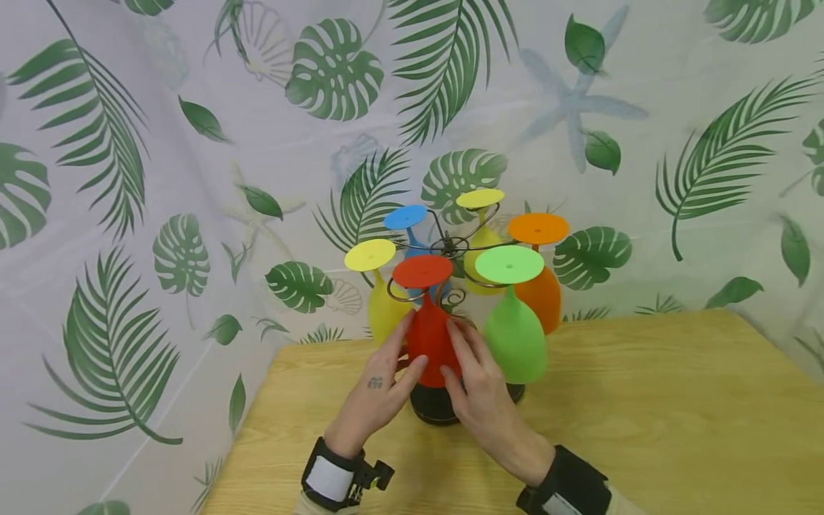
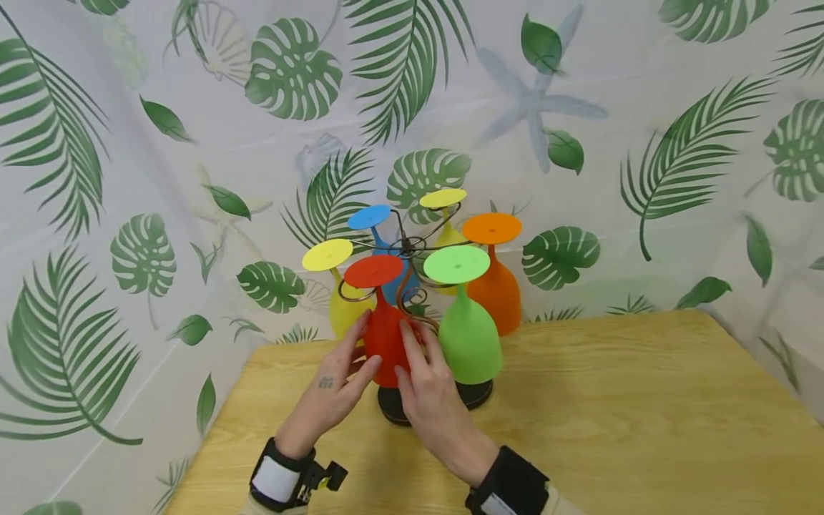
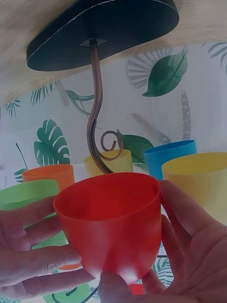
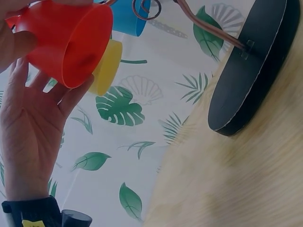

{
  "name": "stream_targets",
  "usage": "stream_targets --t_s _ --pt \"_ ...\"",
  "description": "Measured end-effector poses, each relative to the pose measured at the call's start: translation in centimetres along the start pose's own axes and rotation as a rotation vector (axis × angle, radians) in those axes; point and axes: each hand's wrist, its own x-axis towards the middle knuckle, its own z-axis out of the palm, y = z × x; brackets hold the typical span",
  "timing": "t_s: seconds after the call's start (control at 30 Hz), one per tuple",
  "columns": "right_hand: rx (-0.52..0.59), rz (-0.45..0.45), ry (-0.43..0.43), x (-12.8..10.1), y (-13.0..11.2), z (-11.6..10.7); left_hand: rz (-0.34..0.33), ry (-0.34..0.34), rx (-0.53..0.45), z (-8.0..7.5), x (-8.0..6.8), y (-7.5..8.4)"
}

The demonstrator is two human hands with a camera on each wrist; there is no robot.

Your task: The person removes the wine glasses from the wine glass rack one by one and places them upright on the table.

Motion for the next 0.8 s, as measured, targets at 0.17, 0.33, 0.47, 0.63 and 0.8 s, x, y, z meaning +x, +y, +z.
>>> stream_targets --t_s 0.17,0.33,0.47,0.63,0.8 --pt "-0.019 -0.001 0.003 -0.07 0.0 -0.18 0.004 -0.013 -0.003 0.05 0.14 0.34" --pt "-0.03 0.006 0.006 -0.32 -0.06 -0.37 0.011 -0.023 -0.017 0.21 0.14 0.5" --pt "-0.039 -0.002 0.021 -0.52 -0.13 -0.41 0.015 -0.023 -0.026 0.31 0.05 0.47" --pt "-0.05 -0.009 0.03 -0.65 -0.27 -0.55 0.018 -0.019 -0.028 0.43 -0.08 0.49" --pt "-0.043 -0.012 0.026 -0.91 -0.48 -0.74 0.01 -0.029 -0.03 0.47 -0.4 0.73"
